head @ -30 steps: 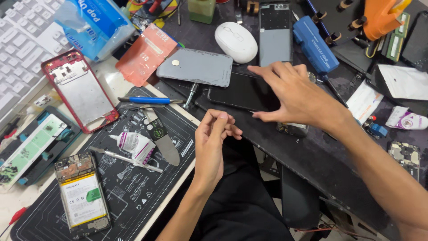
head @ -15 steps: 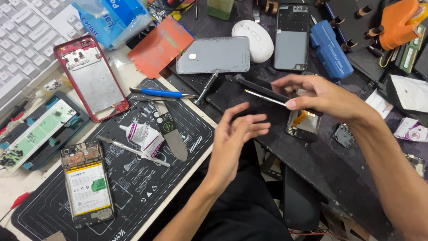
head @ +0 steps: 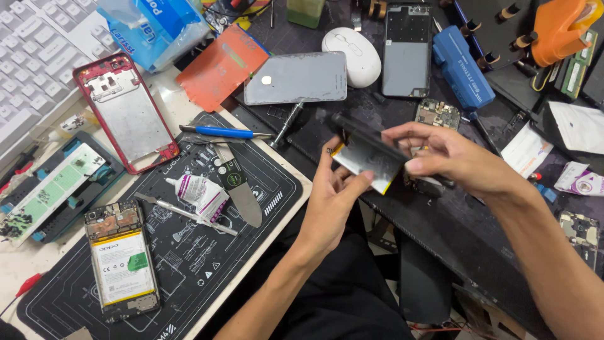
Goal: The person removes a battery and internal components from a mobile phone and then uses a screwdriver to install and secure a component onto the phone frame.
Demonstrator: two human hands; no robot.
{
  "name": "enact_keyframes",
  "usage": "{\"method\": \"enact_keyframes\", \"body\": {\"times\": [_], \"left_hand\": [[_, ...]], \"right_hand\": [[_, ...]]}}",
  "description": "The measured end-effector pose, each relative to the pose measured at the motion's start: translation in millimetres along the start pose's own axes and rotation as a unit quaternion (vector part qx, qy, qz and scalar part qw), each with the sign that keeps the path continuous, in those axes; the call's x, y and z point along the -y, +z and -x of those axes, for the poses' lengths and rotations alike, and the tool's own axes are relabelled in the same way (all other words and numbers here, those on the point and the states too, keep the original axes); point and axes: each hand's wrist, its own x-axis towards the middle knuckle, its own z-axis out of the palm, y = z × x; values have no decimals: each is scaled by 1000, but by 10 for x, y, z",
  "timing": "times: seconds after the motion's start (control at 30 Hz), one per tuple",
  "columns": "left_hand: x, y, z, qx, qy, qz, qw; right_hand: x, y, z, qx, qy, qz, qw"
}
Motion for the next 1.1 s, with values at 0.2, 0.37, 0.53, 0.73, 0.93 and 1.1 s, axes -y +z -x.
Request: {"method": "enact_keyframes", "body": {"times": [0.2, 0.37, 0.53, 0.73, 0.93, 1.1], "left_hand": [[-109, -74, 18, -3, -25, -16, 1000], [-132, -133, -8, -32, -21, -46, 998], [-48, -164, -102, -72, -9, -110, 991], [-63, -141, -146, -45, 74, -228, 970], [-268, -20, -8, -78, 173, -372, 909], [-458, 72, -4, -38, 151, -345, 926]], "right_hand": [[-160, -183, 66, 44, -35, -100, 993], [-168, -216, 130, 35, -57, -118, 991], [-147, -138, 210, 96, -72, -299, 947], [-170, -21, 245, 128, -67, -465, 873], [-180, 19, 247, 118, -46, -468, 874], [-206, 41, 260, 149, -51, -470, 868]]}}
